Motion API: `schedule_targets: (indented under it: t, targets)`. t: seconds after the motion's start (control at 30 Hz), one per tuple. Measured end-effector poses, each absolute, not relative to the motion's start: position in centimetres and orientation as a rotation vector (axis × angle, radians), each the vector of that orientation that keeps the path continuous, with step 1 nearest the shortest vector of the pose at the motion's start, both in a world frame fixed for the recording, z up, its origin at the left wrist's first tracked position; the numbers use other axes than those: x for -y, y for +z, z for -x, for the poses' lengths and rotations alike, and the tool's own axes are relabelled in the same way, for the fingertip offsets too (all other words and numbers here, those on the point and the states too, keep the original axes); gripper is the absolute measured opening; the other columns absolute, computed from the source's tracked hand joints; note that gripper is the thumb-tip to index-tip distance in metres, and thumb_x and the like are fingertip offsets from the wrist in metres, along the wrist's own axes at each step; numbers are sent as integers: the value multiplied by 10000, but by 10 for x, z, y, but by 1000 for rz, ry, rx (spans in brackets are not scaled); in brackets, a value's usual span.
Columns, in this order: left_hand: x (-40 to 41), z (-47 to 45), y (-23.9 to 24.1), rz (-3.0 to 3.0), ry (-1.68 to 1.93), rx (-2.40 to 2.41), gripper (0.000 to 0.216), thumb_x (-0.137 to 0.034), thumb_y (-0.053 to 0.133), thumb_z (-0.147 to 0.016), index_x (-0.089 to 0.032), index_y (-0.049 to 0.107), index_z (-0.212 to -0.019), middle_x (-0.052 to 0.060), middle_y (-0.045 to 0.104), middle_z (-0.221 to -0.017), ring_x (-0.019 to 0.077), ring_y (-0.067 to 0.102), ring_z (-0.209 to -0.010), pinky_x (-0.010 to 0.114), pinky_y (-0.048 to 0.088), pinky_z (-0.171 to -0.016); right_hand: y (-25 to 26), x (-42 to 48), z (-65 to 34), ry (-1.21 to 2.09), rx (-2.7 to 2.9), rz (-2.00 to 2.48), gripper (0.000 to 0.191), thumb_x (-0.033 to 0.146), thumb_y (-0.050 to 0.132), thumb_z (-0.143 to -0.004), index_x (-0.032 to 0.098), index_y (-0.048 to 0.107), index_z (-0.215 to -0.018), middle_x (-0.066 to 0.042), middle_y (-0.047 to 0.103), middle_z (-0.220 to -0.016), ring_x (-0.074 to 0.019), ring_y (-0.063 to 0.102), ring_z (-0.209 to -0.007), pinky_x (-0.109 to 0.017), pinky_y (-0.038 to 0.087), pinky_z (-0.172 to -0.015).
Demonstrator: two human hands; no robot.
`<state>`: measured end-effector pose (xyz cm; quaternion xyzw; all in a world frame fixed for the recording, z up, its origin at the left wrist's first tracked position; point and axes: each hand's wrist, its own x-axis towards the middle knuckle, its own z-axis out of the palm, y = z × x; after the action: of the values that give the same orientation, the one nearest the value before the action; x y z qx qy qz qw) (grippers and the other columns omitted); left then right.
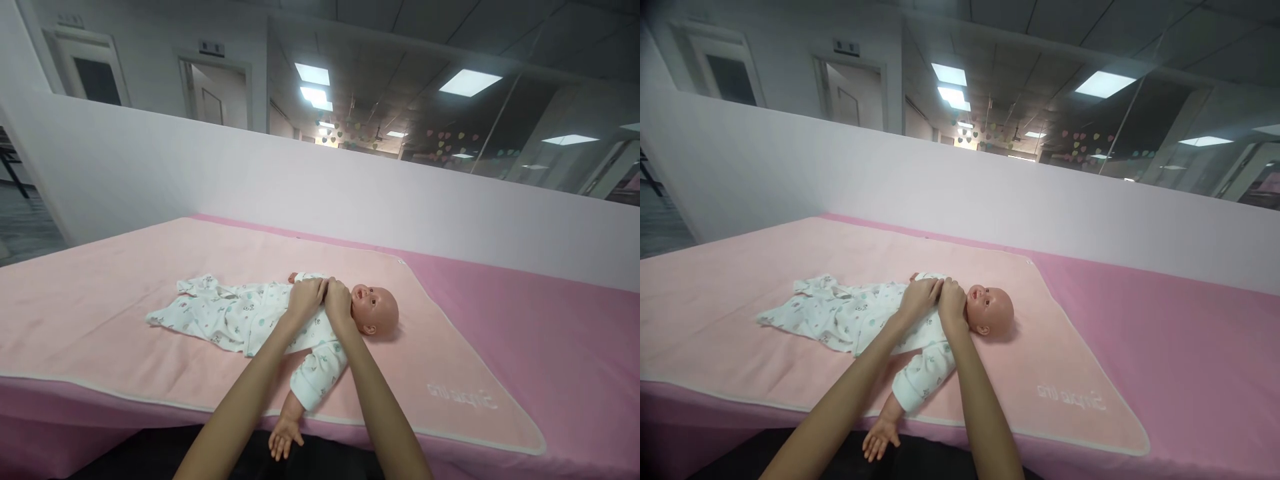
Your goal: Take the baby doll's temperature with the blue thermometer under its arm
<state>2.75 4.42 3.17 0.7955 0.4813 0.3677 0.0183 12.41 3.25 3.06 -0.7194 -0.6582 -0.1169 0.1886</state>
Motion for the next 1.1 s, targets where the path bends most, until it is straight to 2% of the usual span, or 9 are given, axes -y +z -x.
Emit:
schedule_targets:
  t: [0.07,0.2,0.33,0.47,0.6,0.7,0.83,1.0,1.1]
  targets:
    - [-45,-22,35,-2502,1191,-1693,388,-327,260,-887,-186,583,-724,74,630,-733,208,560,-742,339,337,-749,25,-33,-125,-373,1854,2013,233,50,324,-859,135,538,-896,-102,632,-858,-153,622,-722,-214,410,-576]
    - [-62,-10,39,-2388,1254,-1919,283,-192,339,-830,-185,555,-1012,102,631,-930,248,547,-912,364,347,-771,21,-30,-126,-407,1841,2012,245,13,319,-839,133,518,-916,-97,640,-834,-158,629,-717,-213,407,-563]
    - [-101,-12,34,-2595,756,-1689,497,-127,502,-678,-188,462,-1169,144,537,-1169,292,462,-1099,410,316,-883,24,-27,-124,-374,1842,2023,252,-10,320,-827,122,479,-971,-100,642,-785,-169,632,-711,-217,401,-550]
    - [-135,-17,20,-2555,577,-1607,434,-126,526,-625,-211,534,-1051,96,591,-1102,230,537,-1014,323,387,-828,25,-25,-124,-357,1844,2016,248,-7,327,-826,123,476,-974,-110,646,-800,-177,635,-721,-222,402,-551]
    - [-138,-17,12,-2528,601,-1636,219,-191,456,-726,-172,541,-926,111,612,-1007,229,536,-1007,369,368,-874,22,-26,-125,-369,1854,2017,245,1,325,-829,120,513,-932,-113,652,-793,-184,637,-701,-228,395,-538]
    - [-124,-16,17,-2559,667,-1652,234,-192,426,-744,-179,494,-967,105,603,-1002,234,516,-1030,404,334,-910,23,-25,-125,-376,1877,2007,255,10,328,-834,129,547,-889,-106,652,-789,-179,633,-691,-228,392,-546]
    - [-105,-14,25,-2615,658,-1640,312,-187,446,-699,-206,483,-1009,89,614,-942,246,564,-903,352,408,-759,31,-13,-125,-395,1889,2009,281,12,328,-825,147,572,-864,-96,635,-789,-176,610,-693,-240,390,-566]
    - [-93,-11,23,-2657,649,-1671,364,-243,445,-710,-233,515,-1066,79,606,-954,250,567,-885,353,402,-753,35,26,-135,-492,2024,1896,277,0,377,-755,161,601,-753,-114,602,-870,-219,539,-851,-326,388,-732]
    - [-91,-8,21,-2625,670,-1699,344,-295,446,-723,-226,554,-1041,83,610,-968,254,553,-918,350,398,-774,37,44,-150,-474,2153,1735,279,3,411,-708,163,626,-787,-116,590,-991,-243,487,-980,-400,327,-857]
